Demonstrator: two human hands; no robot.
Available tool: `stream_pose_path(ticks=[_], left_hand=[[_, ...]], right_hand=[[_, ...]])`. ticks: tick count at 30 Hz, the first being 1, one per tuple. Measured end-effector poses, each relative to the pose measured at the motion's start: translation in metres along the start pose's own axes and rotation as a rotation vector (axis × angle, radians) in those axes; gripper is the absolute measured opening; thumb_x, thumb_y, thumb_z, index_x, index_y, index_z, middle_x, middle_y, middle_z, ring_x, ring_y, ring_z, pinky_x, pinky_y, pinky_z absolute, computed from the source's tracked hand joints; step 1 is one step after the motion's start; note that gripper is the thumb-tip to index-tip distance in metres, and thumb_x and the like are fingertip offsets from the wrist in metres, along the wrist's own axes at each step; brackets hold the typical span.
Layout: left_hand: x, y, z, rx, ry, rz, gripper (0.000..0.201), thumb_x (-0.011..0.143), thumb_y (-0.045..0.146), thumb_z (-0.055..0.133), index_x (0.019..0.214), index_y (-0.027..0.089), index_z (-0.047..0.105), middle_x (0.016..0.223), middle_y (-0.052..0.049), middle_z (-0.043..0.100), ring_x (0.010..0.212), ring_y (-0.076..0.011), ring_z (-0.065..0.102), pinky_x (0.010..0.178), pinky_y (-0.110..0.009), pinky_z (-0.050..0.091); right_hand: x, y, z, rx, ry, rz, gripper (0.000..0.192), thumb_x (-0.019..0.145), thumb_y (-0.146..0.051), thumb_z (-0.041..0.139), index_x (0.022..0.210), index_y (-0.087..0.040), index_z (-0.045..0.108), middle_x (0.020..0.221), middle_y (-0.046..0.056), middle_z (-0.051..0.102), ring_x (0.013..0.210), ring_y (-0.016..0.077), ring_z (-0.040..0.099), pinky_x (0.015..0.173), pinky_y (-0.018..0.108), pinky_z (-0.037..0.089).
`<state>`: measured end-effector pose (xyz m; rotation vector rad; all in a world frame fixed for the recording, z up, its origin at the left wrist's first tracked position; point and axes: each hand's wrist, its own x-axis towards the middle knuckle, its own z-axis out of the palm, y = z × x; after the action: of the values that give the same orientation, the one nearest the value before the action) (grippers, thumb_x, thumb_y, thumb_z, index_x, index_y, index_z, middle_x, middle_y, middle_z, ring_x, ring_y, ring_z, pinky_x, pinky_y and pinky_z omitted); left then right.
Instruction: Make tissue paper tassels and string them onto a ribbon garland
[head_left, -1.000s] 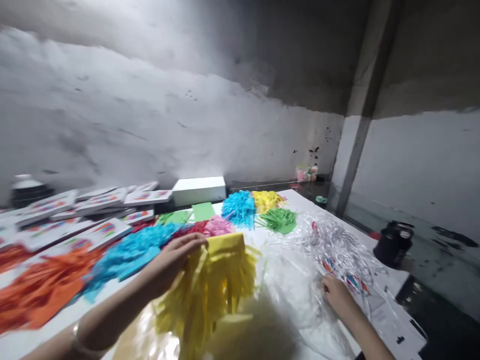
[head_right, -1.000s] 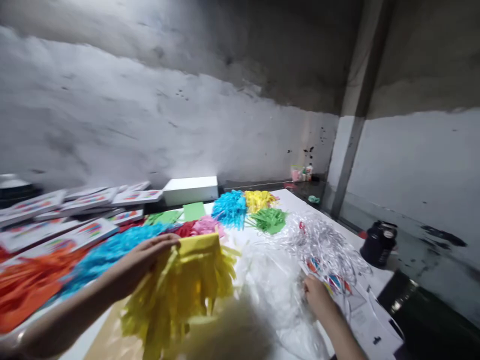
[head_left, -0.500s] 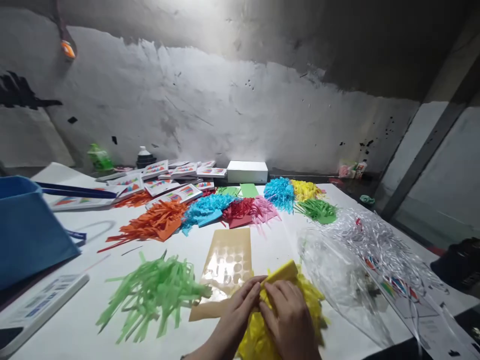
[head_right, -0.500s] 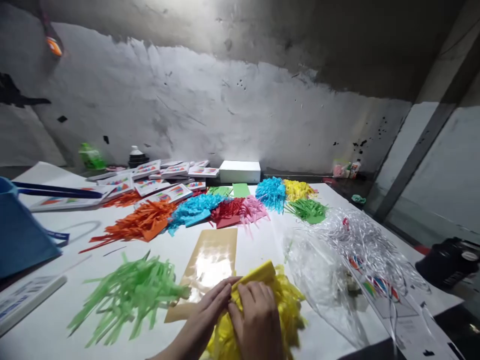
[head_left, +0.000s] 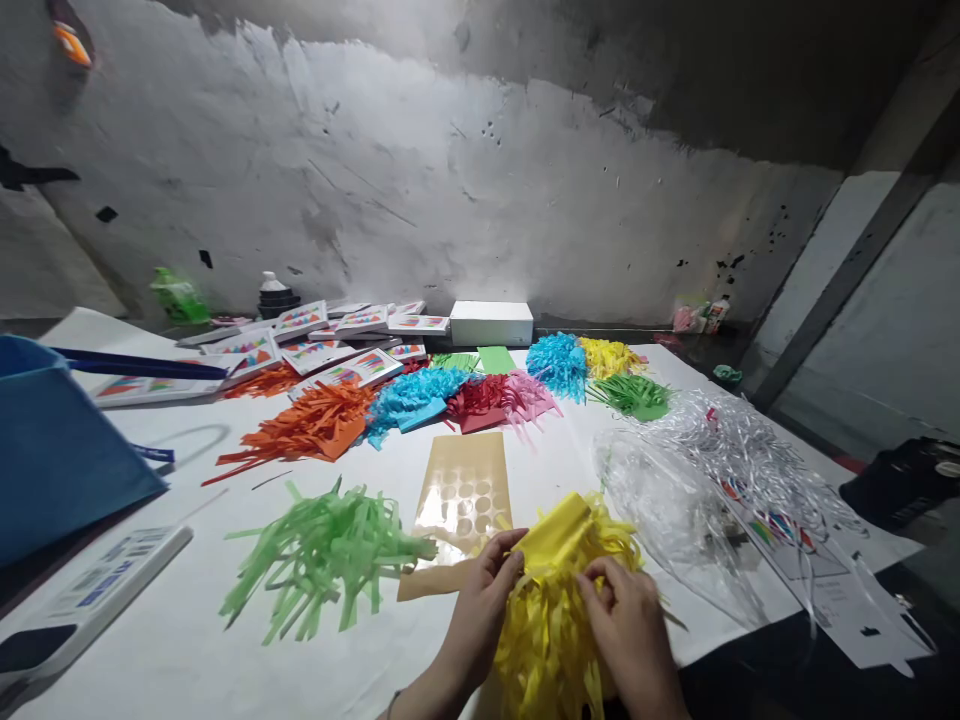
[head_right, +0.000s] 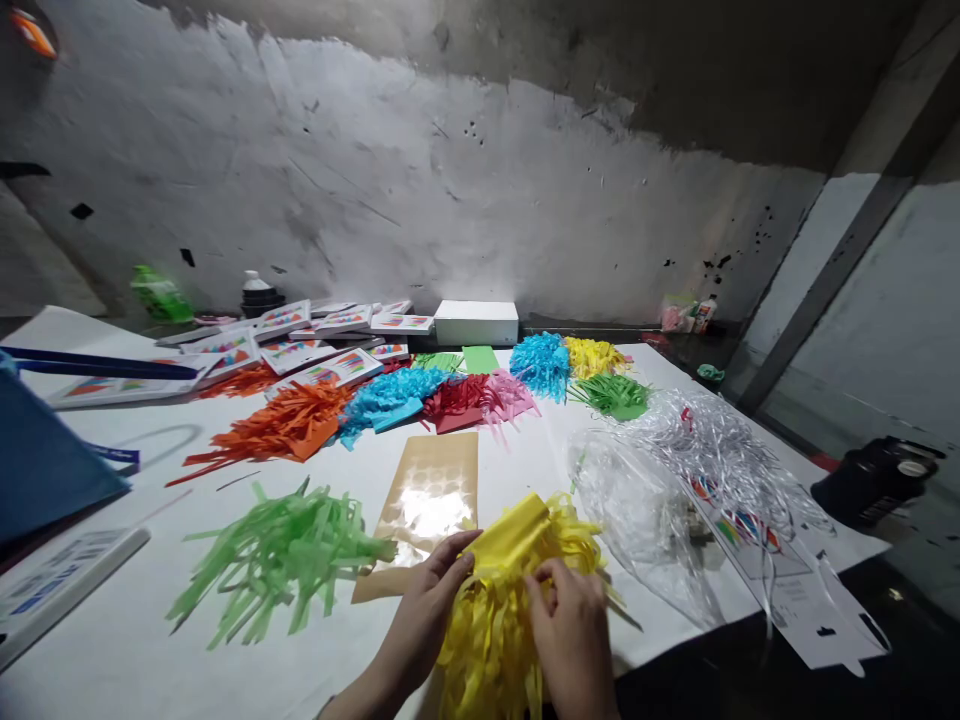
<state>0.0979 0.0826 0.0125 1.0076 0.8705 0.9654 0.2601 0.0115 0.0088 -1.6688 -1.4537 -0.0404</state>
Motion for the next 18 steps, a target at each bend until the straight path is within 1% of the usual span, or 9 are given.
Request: stream_pose_path(ticks=[1, 3, 4, 5, 7, 9, 10, 14, 18], left_hand=[[0.000, -0.001, 0.000, 0.016, 0.003, 0.014, 0.044, 0.077, 0.051, 0.073, 0.109, 0.021, 0.069, 0.094, -0.004, 0.070, 0.083, -0.0216, 0.064, 0.079, -0.033, 0.051], [-0.001, -0.003, 0.003, 0.051, -0.009, 0.042, 0.044, 0.078, 0.052, 0.073, 0.110, 0.021, 0.069, 0.093, -0.004, 0.071, 0.083, -0.0213, 0.064, 0.078, -0.032, 0.051], [-0.002, -0.004, 0.004, 0.058, -0.025, 0.057, 0.044, 0.078, 0.052, 0.073, 0.110, 0.021, 0.068, 0.092, -0.004, 0.071, 0.084, -0.0219, 0.065, 0.078, -0.033, 0.051], [-0.003, -0.005, 0.006, 0.056, -0.040, 0.076, 0.045, 0.078, 0.053, 0.073, 0.109, 0.021, 0.068, 0.093, -0.005, 0.071, 0.087, -0.0231, 0.065, 0.081, -0.034, 0.051], [-0.005, -0.009, 0.009, 0.053, -0.052, 0.117, 0.045, 0.076, 0.053, 0.075, 0.108, 0.021, 0.069, 0.099, -0.007, 0.072, 0.098, -0.0262, 0.066, 0.089, -0.036, 0.051], [-0.006, -0.012, 0.010, 0.052, -0.044, 0.132, 0.044, 0.077, 0.052, 0.076, 0.107, 0.021, 0.070, 0.107, -0.009, 0.072, 0.106, -0.0282, 0.064, 0.095, -0.038, 0.049], [-0.007, -0.014, 0.009, 0.051, -0.045, 0.125, 0.043, 0.078, 0.052, 0.075, 0.108, 0.021, 0.069, 0.109, -0.009, 0.071, 0.107, -0.0286, 0.064, 0.095, -0.039, 0.049], [-0.007, -0.021, 0.002, 0.057, -0.083, 0.119, 0.046, 0.079, 0.049, 0.076, 0.115, 0.022, 0.067, 0.110, -0.009, 0.070, 0.101, -0.0271, 0.065, 0.090, -0.039, 0.051], [-0.003, -0.026, -0.003, 0.088, -0.120, 0.160, 0.048, 0.073, 0.049, 0.081, 0.111, 0.022, 0.070, 0.109, -0.009, 0.071, 0.104, -0.0278, 0.063, 0.093, -0.038, 0.050]], right_hand=[[-0.001, 0.002, -0.004, -0.033, 0.064, -0.013, 0.016, 0.092, -0.033, 0.060, 0.080, -0.023, 0.063, 0.065, 0.000, 0.063, 0.061, 0.0188, 0.059, 0.071, 0.034, 0.047], [0.000, -0.002, -0.008, -0.064, 0.166, -0.105, 0.012, 0.096, -0.028, 0.056, 0.097, -0.021, 0.066, 0.089, 0.006, 0.070, 0.084, 0.0228, 0.065, 0.085, 0.039, 0.046], [0.002, -0.008, -0.009, -0.061, 0.169, -0.167, 0.015, 0.096, -0.024, 0.055, 0.107, -0.021, 0.065, 0.099, 0.008, 0.070, 0.094, 0.0232, 0.064, 0.090, 0.039, 0.046], [0.004, -0.014, -0.008, -0.052, 0.135, -0.221, 0.019, 0.096, -0.021, 0.054, 0.113, -0.021, 0.064, 0.104, 0.008, 0.069, 0.099, 0.0229, 0.064, 0.091, 0.037, 0.047], [0.010, -0.025, -0.005, -0.031, -0.022, -0.267, 0.022, 0.095, -0.017, 0.054, 0.113, -0.021, 0.064, 0.103, 0.007, 0.069, 0.096, 0.0217, 0.064, 0.085, 0.034, 0.050], [0.013, -0.032, -0.001, -0.022, -0.172, -0.261, 0.018, 0.094, -0.016, 0.054, 0.103, -0.023, 0.068, 0.093, 0.004, 0.068, 0.086, 0.0208, 0.064, 0.077, 0.033, 0.050], [0.013, -0.032, 0.000, -0.010, -0.210, -0.253, 0.017, 0.094, -0.016, 0.053, 0.097, -0.023, 0.069, 0.089, 0.004, 0.068, 0.083, 0.0207, 0.063, 0.076, 0.033, 0.050], [0.009, -0.026, 0.003, 0.078, -0.203, -0.182, 0.019, 0.094, -0.014, 0.051, 0.084, -0.022, 0.065, 0.083, 0.002, 0.066, 0.081, 0.0193, 0.062, 0.076, 0.032, 0.049], [0.007, -0.018, 0.006, 0.134, -0.160, -0.104, 0.014, 0.094, -0.014, 0.050, 0.086, -0.022, 0.057, 0.080, 0.000, 0.064, 0.073, 0.0133, 0.064, 0.063, 0.021, 0.050]])
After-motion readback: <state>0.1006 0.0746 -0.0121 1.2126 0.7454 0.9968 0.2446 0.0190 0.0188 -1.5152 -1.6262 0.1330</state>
